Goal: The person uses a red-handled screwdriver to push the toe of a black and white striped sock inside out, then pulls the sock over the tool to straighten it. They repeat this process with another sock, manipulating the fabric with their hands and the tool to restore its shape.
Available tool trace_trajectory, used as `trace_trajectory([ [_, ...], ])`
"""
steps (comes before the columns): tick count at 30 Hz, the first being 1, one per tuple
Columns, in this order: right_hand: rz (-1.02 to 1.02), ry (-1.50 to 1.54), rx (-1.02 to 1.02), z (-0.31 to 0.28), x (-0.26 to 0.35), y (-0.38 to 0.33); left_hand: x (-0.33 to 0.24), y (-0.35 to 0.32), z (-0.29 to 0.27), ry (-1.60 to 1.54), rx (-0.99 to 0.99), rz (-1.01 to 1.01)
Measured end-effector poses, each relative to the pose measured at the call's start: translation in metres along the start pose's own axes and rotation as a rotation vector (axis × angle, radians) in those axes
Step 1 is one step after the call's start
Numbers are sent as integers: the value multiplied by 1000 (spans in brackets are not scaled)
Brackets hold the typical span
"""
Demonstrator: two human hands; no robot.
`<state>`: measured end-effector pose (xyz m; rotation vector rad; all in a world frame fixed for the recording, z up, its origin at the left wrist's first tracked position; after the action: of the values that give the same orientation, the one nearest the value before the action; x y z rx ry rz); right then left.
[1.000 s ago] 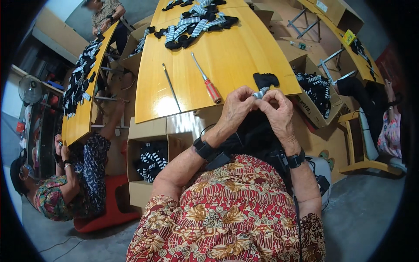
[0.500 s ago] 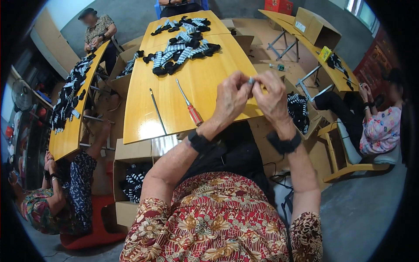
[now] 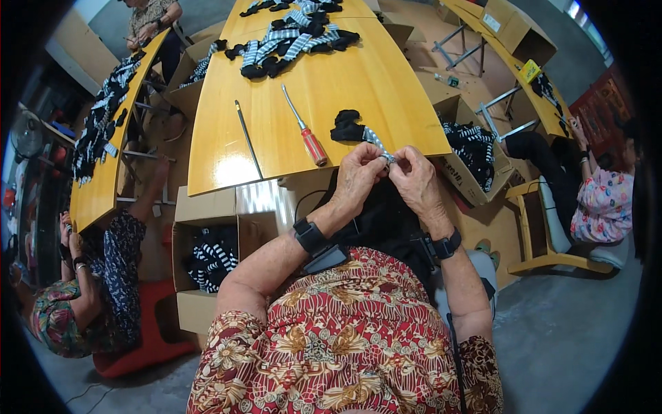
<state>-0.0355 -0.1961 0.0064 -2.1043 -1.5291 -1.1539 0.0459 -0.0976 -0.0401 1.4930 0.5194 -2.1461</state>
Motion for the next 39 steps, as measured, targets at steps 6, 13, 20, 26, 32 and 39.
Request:
trace_trajectory([
  [6, -120, -12, -186, -8, 12, 5, -16, 9, -2, 0, -59, 211],
  [13, 171, 566, -45, 5, -21, 12, -30, 11, -1, 91, 11, 167],
  [20, 41, 515, 35, 1, 0, 5, -34, 12, -1, 239, 73, 194],
  [26, -153, -143, -91, -8, 19, 1, -20, 12, -5, 338, -5, 228],
  [32, -64, 173, -187, -10, 5, 3, -28, 12, 4, 61, 95, 223],
  [39, 141, 1026, -98, -7, -11, 5, -44, 14, 22, -108, 263, 196],
])
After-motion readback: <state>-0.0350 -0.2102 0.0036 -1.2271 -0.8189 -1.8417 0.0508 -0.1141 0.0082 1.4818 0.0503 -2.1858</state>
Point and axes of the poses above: each hand's wrist, its own y-axis towards the middle knuckle, its own z-axis out of the palm, x = y × z, the point moved 7 cm from there along y, towards the middle knuckle, and after that the axes turned 10 degrees about x, right-handed, at the moved point
